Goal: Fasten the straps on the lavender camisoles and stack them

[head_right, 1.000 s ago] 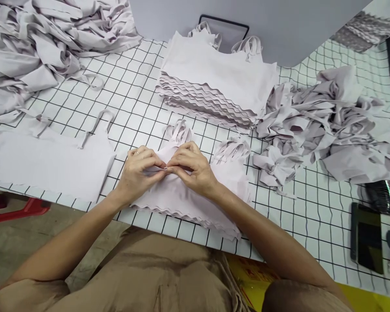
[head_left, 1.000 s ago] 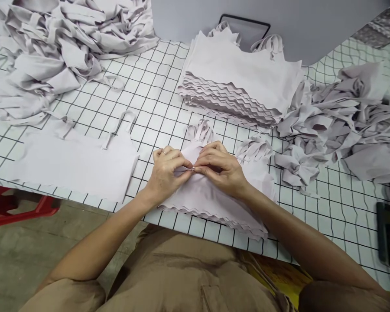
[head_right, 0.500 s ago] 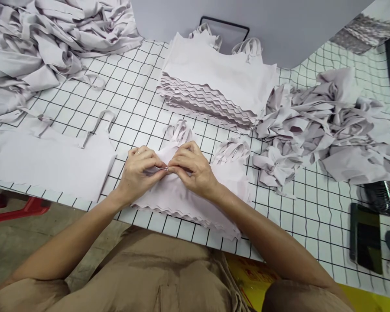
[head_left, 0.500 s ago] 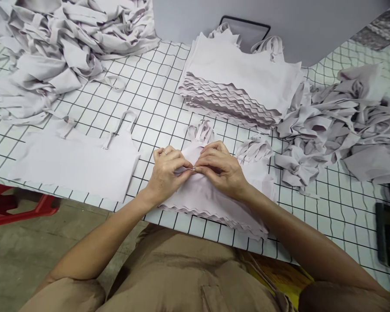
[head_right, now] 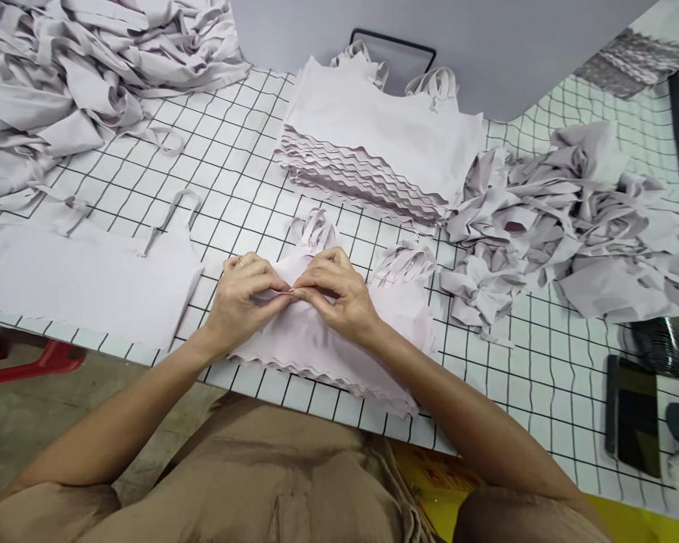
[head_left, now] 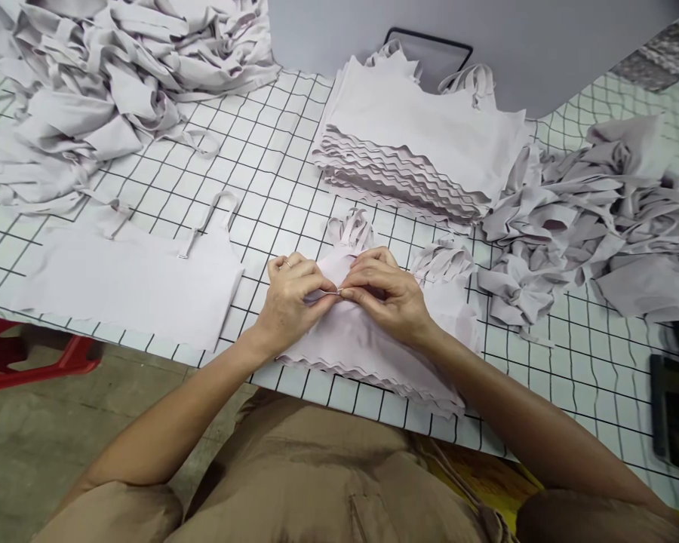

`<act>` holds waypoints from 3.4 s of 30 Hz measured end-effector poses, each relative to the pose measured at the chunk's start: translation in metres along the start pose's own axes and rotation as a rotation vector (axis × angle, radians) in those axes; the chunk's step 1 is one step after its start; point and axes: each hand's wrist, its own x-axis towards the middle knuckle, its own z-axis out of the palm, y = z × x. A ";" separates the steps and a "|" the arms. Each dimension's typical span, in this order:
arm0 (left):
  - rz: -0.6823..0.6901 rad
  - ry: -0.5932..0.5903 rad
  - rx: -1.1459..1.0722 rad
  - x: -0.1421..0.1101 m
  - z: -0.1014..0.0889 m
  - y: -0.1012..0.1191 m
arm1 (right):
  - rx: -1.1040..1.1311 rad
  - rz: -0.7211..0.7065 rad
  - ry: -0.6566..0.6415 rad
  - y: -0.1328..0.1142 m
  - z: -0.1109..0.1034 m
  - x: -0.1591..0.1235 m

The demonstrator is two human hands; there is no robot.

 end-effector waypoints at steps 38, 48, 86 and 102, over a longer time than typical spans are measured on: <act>-0.045 -0.032 -0.021 0.003 -0.004 0.005 | -0.007 -0.015 0.045 0.002 0.003 -0.001; -0.065 -0.040 -0.034 0.004 -0.005 0.006 | 0.018 0.000 0.055 0.001 0.003 -0.002; -0.004 0.017 -0.183 0.003 -0.003 0.006 | 0.065 -0.039 0.098 0.003 0.005 -0.003; -0.021 0.012 -0.194 0.003 -0.004 0.006 | 0.070 -0.018 0.101 0.001 0.005 -0.002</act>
